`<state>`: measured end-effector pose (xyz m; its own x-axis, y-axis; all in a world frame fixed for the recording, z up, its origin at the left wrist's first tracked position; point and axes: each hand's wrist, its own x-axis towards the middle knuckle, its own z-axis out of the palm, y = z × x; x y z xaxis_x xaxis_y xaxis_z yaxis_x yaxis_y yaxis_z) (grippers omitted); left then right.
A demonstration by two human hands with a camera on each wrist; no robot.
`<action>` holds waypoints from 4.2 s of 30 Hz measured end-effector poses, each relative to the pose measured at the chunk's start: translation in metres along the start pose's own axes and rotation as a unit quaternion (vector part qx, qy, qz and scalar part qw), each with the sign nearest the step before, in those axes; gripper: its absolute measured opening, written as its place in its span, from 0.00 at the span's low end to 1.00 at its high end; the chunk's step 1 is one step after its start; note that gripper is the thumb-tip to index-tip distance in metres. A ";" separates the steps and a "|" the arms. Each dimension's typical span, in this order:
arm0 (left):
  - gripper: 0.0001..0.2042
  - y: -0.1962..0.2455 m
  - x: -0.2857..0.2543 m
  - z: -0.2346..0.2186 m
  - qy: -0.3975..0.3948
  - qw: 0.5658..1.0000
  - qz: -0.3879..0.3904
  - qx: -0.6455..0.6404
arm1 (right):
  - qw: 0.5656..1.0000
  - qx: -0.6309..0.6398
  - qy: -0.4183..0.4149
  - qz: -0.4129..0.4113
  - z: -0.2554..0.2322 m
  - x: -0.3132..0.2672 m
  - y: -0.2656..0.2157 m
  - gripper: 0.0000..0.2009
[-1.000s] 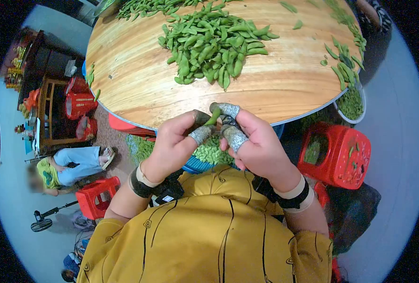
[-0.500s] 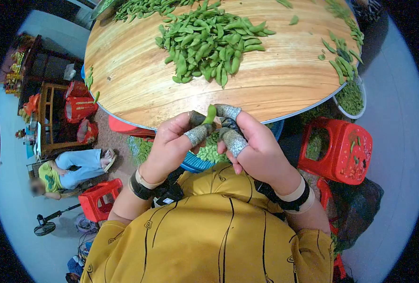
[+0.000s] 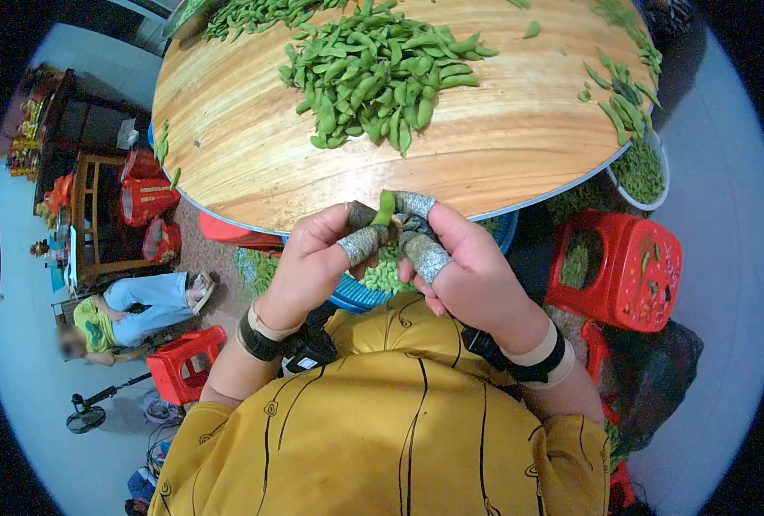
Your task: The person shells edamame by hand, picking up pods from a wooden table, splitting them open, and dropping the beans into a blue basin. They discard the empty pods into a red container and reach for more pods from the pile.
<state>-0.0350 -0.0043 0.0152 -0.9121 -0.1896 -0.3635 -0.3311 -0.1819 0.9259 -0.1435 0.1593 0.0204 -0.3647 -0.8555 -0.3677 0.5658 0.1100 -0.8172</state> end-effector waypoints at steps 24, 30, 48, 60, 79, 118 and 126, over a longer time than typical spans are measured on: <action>0.10 -0.015 -0.005 -0.017 -0.233 0.889 -0.069 -0.388 | 0.954 0.237 -0.136 0.120 0.000 -0.001 -0.007 0.15; 0.11 -0.005 -0.007 -0.011 0.021 0.951 0.145 0.272 | 0.989 0.086 -0.034 0.112 0.005 0.006 -0.010 0.14; 0.08 -0.008 -0.011 -0.013 -0.088 0.972 -0.076 -0.206 | 0.994 0.069 -0.061 0.064 -0.006 0.002 0.004 0.15; 0.12 -0.001 -0.018 -0.009 -0.088 0.959 0.079 0.257 | 0.809 -0.512 0.080 -0.278 0.000 0.010 0.008 0.16; 0.15 -0.015 -0.037 -0.023 -0.018 0.991 0.012 0.129 | 0.795 -0.549 0.048 -0.254 0.007 0.005 0.024 0.10; 0.10 -0.046 -0.062 -0.067 -0.018 0.816 0.074 0.573 | 0.636 -0.683 0.140 -0.330 -0.010 0.132 -0.068 0.07; 0.13 -0.007 -0.041 -0.049 -0.072 0.827 0.110 0.547 | 0.663 -0.675 0.153 -0.285 0.000 0.112 -0.065 0.09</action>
<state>0.0167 -0.0429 0.0190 -0.9726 0.0299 -0.2307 -0.1013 0.8385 0.5354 -0.2210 0.0566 0.0322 -0.4841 -0.8331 0.2674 -0.8310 0.3420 -0.4388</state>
